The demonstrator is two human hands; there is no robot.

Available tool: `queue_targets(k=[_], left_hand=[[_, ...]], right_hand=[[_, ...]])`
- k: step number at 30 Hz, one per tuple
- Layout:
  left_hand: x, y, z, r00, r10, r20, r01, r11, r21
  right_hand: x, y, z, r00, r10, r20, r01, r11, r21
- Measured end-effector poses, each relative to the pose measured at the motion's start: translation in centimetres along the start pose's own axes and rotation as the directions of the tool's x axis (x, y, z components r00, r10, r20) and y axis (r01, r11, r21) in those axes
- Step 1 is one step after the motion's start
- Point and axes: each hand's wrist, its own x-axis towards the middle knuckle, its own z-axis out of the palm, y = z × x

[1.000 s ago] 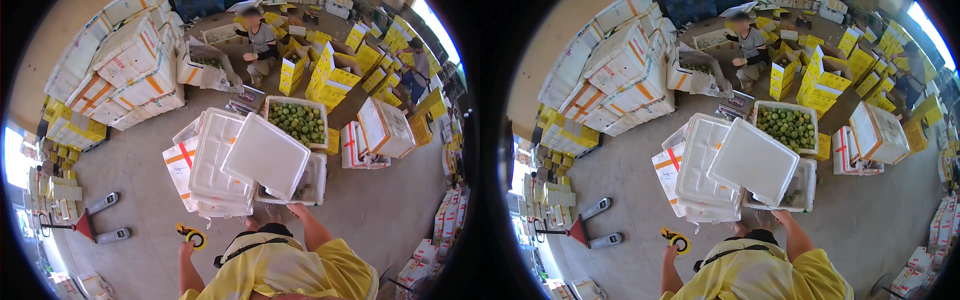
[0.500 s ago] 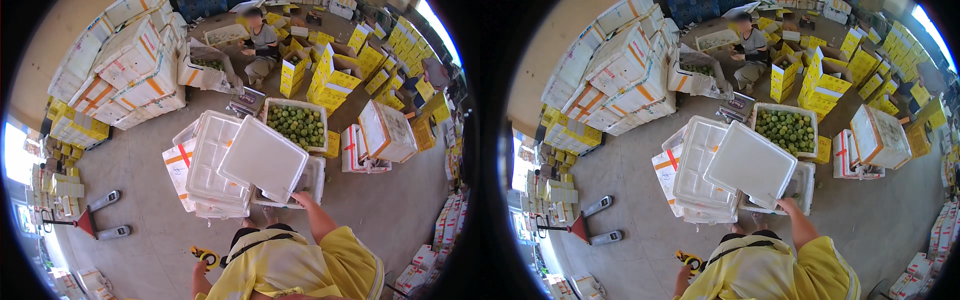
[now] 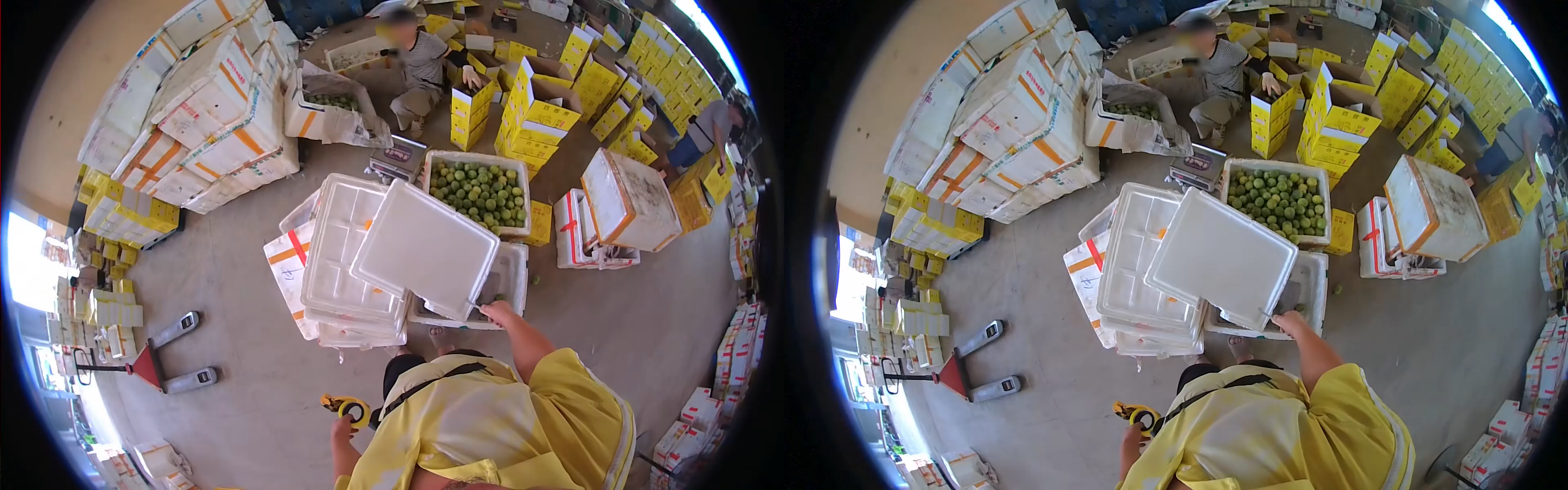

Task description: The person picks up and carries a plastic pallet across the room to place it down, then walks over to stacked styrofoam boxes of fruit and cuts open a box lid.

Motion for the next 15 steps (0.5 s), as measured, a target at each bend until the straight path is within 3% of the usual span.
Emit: queue_targets(k=[7,15], left_hand=[[0.9,1.1,-0.6,1.000,-0.018,-0.004,0.019,0.996,0.092],[0.4,0.0,0.5,1.000,-0.028,-0.005,0.028,0.999,0.042]], right_hand=[[0.3,0.6,-0.6,0.999,-0.031,-0.024,0.034,0.988,0.150],[-1.1,2.0,-0.6,1.000,0.015,-0.023,-0.014,0.999,0.040]])
